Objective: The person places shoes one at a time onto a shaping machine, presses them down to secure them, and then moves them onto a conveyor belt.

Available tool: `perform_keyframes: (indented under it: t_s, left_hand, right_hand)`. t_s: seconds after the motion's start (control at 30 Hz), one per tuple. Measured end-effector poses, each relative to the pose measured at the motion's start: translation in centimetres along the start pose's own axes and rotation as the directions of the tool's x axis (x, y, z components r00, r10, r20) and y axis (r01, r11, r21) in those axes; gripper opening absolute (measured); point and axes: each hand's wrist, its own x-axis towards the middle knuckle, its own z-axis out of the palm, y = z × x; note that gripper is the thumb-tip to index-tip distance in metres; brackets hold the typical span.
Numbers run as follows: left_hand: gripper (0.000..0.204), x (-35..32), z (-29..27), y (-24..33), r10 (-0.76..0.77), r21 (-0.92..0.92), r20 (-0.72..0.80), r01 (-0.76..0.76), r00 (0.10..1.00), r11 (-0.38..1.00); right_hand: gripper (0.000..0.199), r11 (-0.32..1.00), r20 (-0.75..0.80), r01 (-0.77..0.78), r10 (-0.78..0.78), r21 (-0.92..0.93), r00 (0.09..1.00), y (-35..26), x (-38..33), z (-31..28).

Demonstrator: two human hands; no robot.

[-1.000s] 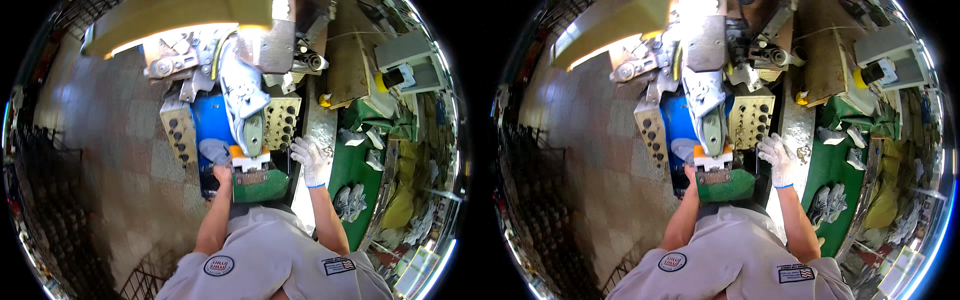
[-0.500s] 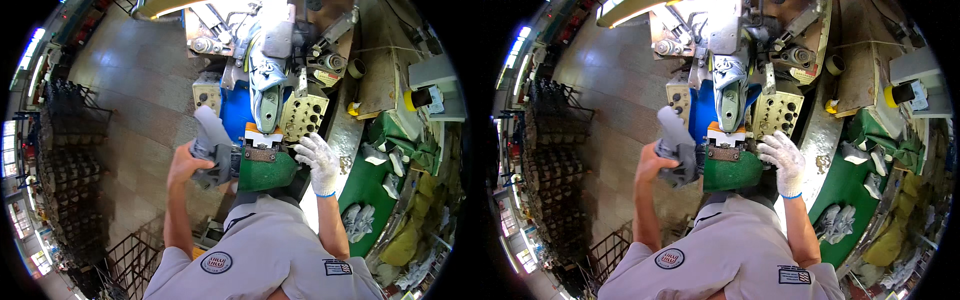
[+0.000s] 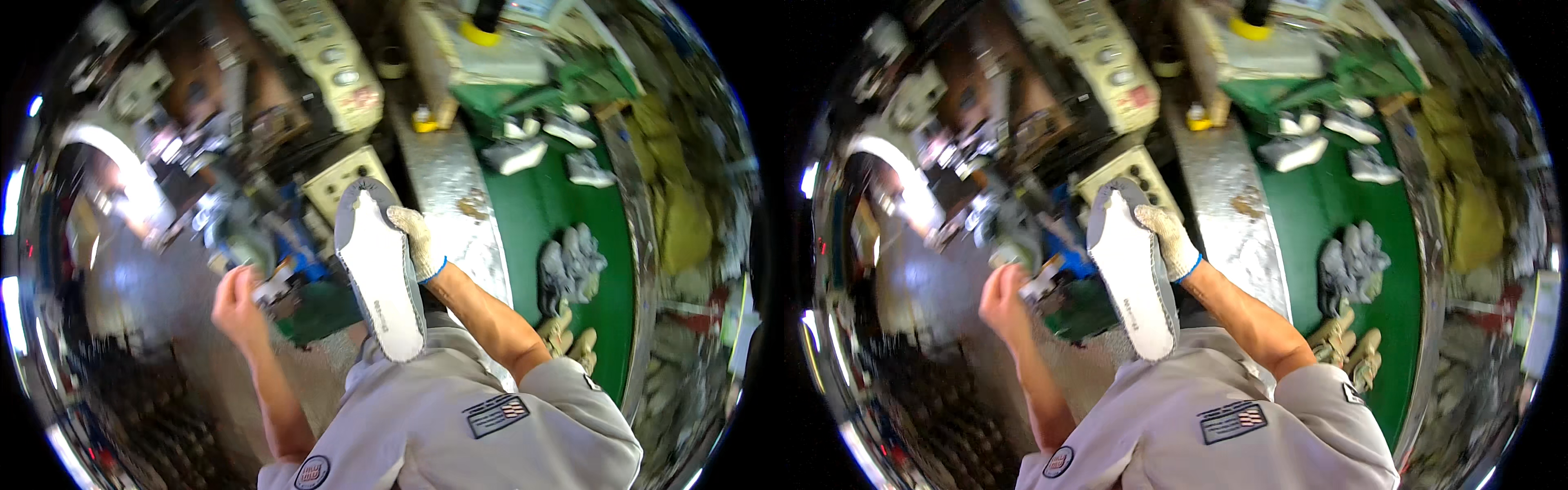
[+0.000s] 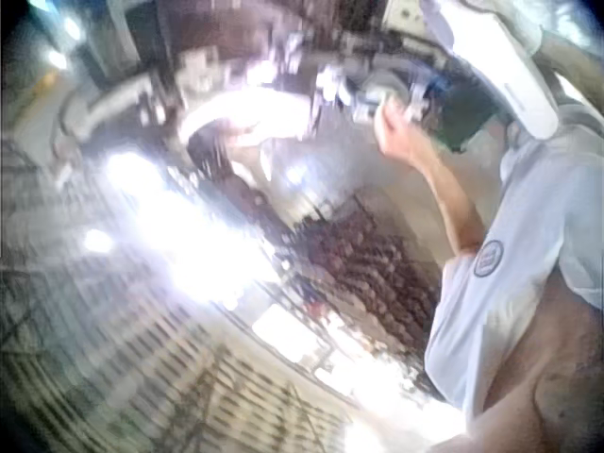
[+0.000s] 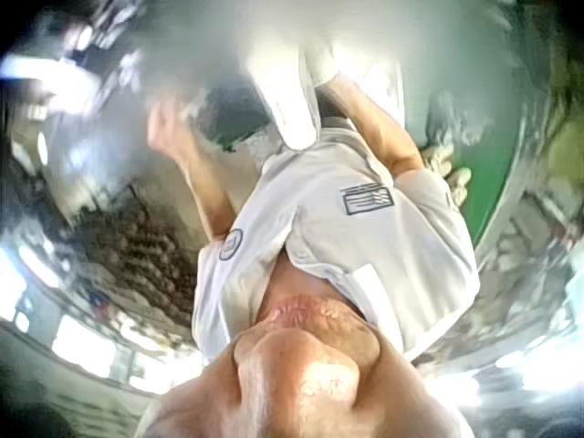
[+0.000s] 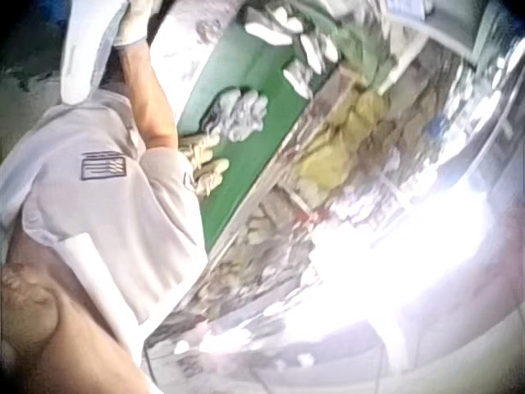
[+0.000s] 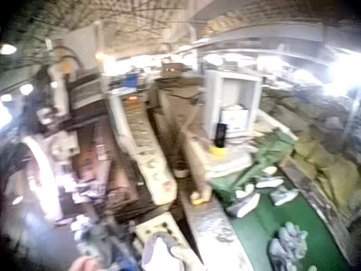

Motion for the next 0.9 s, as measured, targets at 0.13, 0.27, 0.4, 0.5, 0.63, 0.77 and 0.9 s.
perform_keyframes:
  t_s: [0.13, 0.27, 0.4, 0.5, 0.63, 0.77, 0.9]
  left_hand:
    - [0.047, 2.3, 0.2, -1.1, 0.195, 0.192, -0.211, -0.155, 0.958, 0.969]
    - [0.074, 6.5, 2.7, -5.9, -0.062, 0.29, -0.005, 0.06, 0.998, 0.955]
    - [0.06, 7.0, 6.7, -5.6, -0.004, 0.423, -0.118, 0.054, 0.993, 0.904]
    - [0.053, 7.5, 5.0, -7.2, -0.07, 0.367, -0.134, 0.115, 0.989, 0.923]
    - [0.046, 8.6, 4.5, -8.8, -0.004, 0.2, -0.075, 0.019, 0.997, 0.98]
    - [0.032, 5.6, -3.8, -14.4, -0.169, 0.13, 0.29, 0.136, 0.942, 0.982]
    - [0.016, 2.7, -7.2, -14.2, -0.443, 0.277, 0.278, 0.371, 0.852, 0.886]
  right_hand:
    - [0.046, 0.838, -0.34, -0.001, -0.22, -0.546, 0.914, -8.0, -2.5, -14.4]
    - [0.067, 0.434, -0.658, -0.536, -0.204, -0.724, 0.725, -19.2, -5.5, -25.6]
    - [0.079, -0.082, -0.747, -0.8, -0.313, -0.594, 0.587, -25.2, -7.0, -39.7]
    - [0.108, 0.114, -0.734, -0.796, -0.481, -0.594, 0.479, -25.9, -1.6, -39.5]
    - [0.128, 0.592, -0.778, -0.506, -0.45, -0.628, 0.439, -26.4, 7.9, -44.9]
    - [0.145, 0.807, -0.918, -0.46, -0.394, -0.369, 0.045, -23.8, 15.0, -41.9]
    - [0.128, 0.819, -0.84, -0.204, -0.492, -0.536, 0.229, -23.1, 10.6, -43.5]
